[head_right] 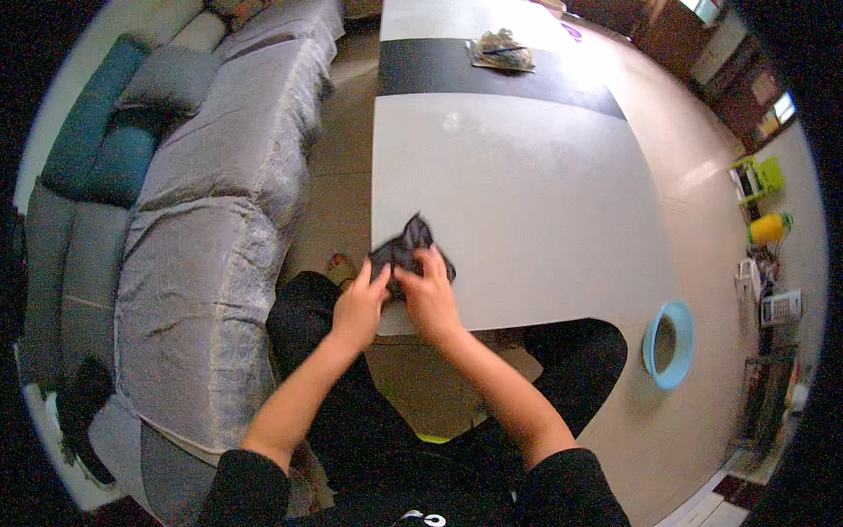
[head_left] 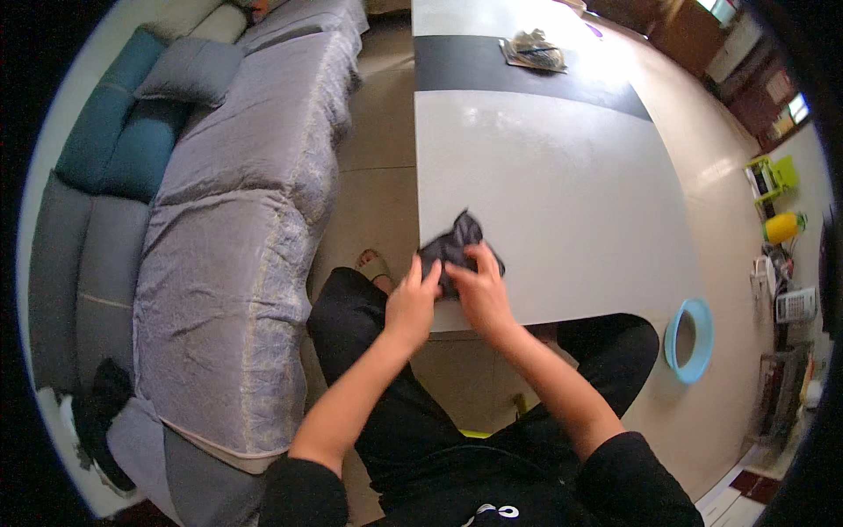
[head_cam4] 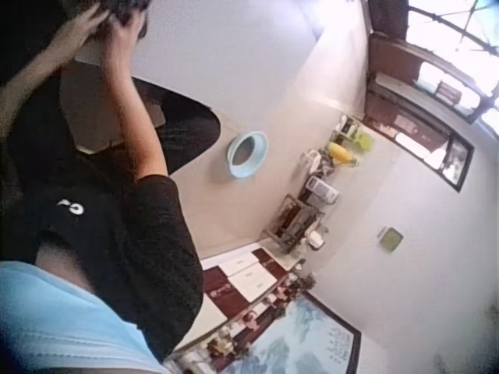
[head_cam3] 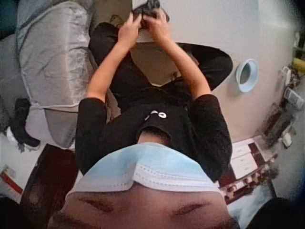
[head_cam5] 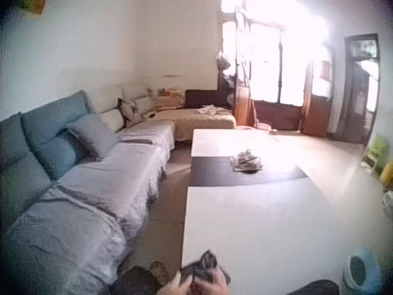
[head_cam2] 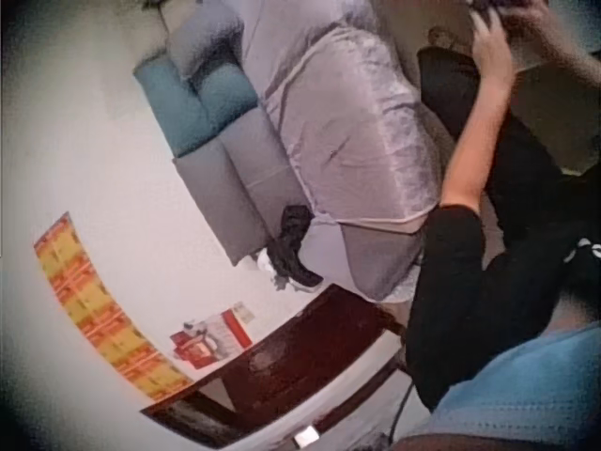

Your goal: The person sits on the floor and wipes a white and black coffee table with a dark cloth. They move a green chair aside, dip the cloth into a blue basin of water, wring it out, and continue wiping the table surface.

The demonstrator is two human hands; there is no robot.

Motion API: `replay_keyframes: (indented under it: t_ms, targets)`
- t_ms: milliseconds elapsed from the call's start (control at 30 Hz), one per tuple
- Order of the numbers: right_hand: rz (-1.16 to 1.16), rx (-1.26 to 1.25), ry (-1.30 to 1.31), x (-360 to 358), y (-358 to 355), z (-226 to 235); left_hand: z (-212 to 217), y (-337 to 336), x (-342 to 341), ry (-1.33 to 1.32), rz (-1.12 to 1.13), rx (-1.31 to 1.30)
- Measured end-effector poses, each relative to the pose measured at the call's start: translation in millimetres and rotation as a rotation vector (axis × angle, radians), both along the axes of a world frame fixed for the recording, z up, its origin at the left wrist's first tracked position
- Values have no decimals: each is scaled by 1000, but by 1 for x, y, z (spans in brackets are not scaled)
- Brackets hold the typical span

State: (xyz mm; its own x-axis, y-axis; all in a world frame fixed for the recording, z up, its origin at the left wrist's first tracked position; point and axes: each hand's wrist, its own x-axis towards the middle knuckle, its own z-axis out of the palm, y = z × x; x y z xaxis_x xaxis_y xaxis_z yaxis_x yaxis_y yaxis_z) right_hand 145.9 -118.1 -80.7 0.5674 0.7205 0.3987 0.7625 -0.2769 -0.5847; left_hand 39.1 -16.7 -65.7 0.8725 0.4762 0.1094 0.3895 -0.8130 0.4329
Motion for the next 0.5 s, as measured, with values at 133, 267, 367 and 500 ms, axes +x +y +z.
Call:
replay_keyframes:
  t_ms: [133, 267, 367, 500]
  targets:
    - [138, -64, 77, -41, -56, 12, 5, -49, -47, 8, -25, 78]
    - [129, -27, 40, -31, -63, 7, 7, -52, -27, 44, -124, 219]
    - [43, -91, -150, -9, -82, 4, 2, -60, 2, 19, -226, 282]
    - [-173, -178, -178, 42, -145, 2, -6, -105, 68, -39, -397, 324]
